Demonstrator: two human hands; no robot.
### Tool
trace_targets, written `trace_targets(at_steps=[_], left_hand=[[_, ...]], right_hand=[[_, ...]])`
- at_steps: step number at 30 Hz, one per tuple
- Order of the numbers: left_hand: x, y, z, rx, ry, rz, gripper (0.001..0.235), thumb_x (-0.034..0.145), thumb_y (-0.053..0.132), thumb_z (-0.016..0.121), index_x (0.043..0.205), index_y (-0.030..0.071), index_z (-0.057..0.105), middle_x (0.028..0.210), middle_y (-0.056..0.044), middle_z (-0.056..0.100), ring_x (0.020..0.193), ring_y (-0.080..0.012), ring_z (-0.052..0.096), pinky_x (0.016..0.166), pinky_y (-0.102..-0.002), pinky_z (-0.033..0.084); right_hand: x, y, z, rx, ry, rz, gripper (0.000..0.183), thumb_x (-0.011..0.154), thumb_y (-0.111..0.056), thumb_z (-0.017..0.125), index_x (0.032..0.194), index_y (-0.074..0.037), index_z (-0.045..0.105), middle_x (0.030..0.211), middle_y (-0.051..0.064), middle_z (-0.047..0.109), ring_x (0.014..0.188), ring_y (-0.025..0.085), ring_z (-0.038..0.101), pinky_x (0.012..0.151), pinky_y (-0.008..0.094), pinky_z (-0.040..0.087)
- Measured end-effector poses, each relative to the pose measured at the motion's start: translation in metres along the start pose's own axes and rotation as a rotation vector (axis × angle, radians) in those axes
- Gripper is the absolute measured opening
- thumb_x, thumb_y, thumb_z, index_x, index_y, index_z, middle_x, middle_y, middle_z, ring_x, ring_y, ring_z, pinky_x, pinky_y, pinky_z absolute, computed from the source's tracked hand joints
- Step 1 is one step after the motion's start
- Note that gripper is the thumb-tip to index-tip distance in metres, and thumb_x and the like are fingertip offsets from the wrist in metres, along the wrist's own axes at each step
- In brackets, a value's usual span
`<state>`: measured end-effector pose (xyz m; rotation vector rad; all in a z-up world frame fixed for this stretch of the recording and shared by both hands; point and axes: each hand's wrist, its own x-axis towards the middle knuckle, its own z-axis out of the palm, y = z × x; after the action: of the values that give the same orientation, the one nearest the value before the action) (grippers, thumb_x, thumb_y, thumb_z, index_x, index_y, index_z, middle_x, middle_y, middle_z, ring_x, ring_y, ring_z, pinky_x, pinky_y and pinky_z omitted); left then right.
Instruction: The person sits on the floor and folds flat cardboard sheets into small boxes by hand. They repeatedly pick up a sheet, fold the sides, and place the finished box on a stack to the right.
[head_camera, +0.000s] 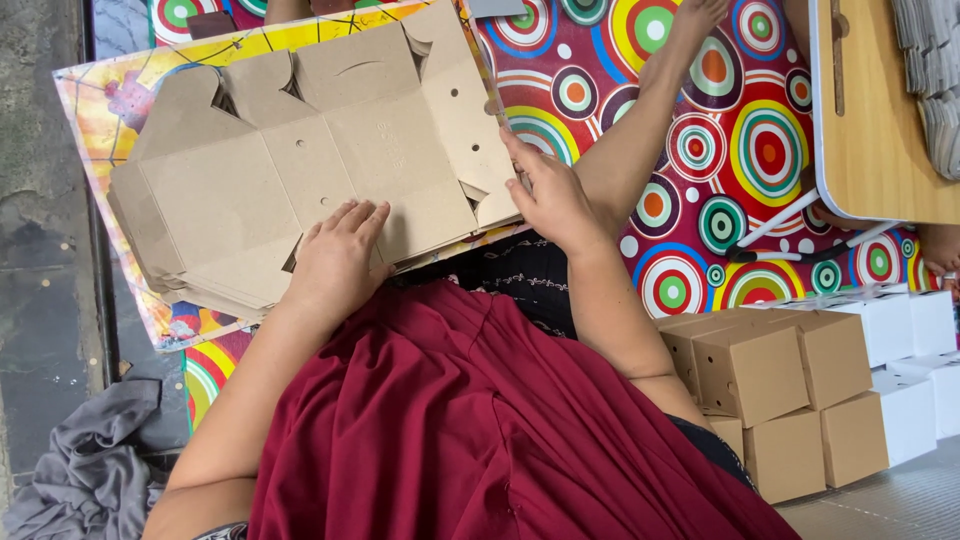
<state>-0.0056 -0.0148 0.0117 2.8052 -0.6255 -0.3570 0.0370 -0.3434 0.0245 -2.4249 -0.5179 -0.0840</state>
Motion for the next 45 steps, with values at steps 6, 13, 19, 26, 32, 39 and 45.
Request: trace_targets(at_steps=[6,13,19,26,32,39,45], left_hand=[[0.0,0.002,-0.004,-0.009,-0.01,-0.003,0.085,0.079,0.034,0.083,0.155,0.015,0.05,0.147,-0.013,0.058,0.143,-0.0338,0.049,0.108,-0.057,0.047],[-0.001,0.001,-0.001,-0.022,-0.021,-0.016,0.084,0.079,0.033,0.083,0.155,0.016,0.049,0.148,-0.013,0.057,0.144,-0.0339,0.048,0.109,-0.058,0.046],[0.0,0.0,0.0,-0.033,-0.037,-0.028,0.085,0.08,0.034,0.082,0.156,0.016,0.048,0.149,-0.013,0.056,0.145,-0.0337,0.047,0.11,-0.059,0.045],[0.0,0.0,-0.001,-0.037,-0.031,-0.022,0.084,0.081,0.033,0.081,0.156,0.016,0.048,0.148,-0.013,0.056,0.145,-0.0336,0.047,0.111,-0.059,0.044],[-0.002,-0.002,0.0,-0.045,-0.014,-0.012,0.083,0.082,0.033,0.081,0.156,0.016,0.048,0.148,-0.013,0.057,0.145,-0.0342,0.047,0.111,-0.059,0.044],[-0.006,0.001,0.003,-0.034,0.035,-0.009,0.086,0.08,0.035,0.082,0.156,0.015,0.048,0.148,-0.015,0.056,0.144,-0.0366,0.047,0.11,-0.06,0.043],[-0.025,0.021,-0.021,-0.05,0.404,0.13,0.078,0.073,0.028,0.09,0.142,0.007,0.062,0.138,-0.018,0.064,0.135,-0.04,0.056,0.104,-0.062,0.047]], right_hand=[[-0.001,0.016,0.007,0.054,0.088,-0.013,0.056,0.091,0.001,0.066,0.146,-0.005,0.06,0.115,0.025,0.074,0.096,0.034,0.073,0.082,0.042,0.06],[0.002,0.006,0.003,-0.116,-0.057,0.045,0.055,0.095,-0.015,0.064,0.15,-0.012,0.057,0.114,0.02,0.075,0.099,0.04,0.072,0.089,0.05,0.055],[0.0,0.015,0.021,-0.309,-0.105,0.08,0.063,0.094,-0.024,0.066,0.155,-0.012,0.051,0.111,0.021,0.076,0.103,0.041,0.071,0.097,0.054,0.048],[0.005,0.001,0.017,-0.284,-0.094,0.107,0.061,0.094,-0.015,0.066,0.153,-0.012,0.052,0.128,0.021,0.071,0.114,0.041,0.067,0.102,0.062,0.042],[0.004,-0.02,0.004,0.274,0.174,-0.088,0.055,0.088,0.017,0.053,0.141,0.005,0.06,0.133,0.028,0.062,0.116,0.042,0.066,0.091,0.043,0.06],[0.004,-0.002,0.019,0.184,0.191,-0.206,0.024,0.085,0.005,0.068,0.1,-0.009,0.079,0.102,0.004,0.076,0.091,0.026,0.074,0.083,0.037,0.059],[0.013,-0.061,-0.01,0.353,0.51,-0.341,0.004,0.093,0.004,0.075,0.097,0.003,0.076,0.091,0.015,0.073,0.08,0.024,0.068,0.092,0.045,0.058]])
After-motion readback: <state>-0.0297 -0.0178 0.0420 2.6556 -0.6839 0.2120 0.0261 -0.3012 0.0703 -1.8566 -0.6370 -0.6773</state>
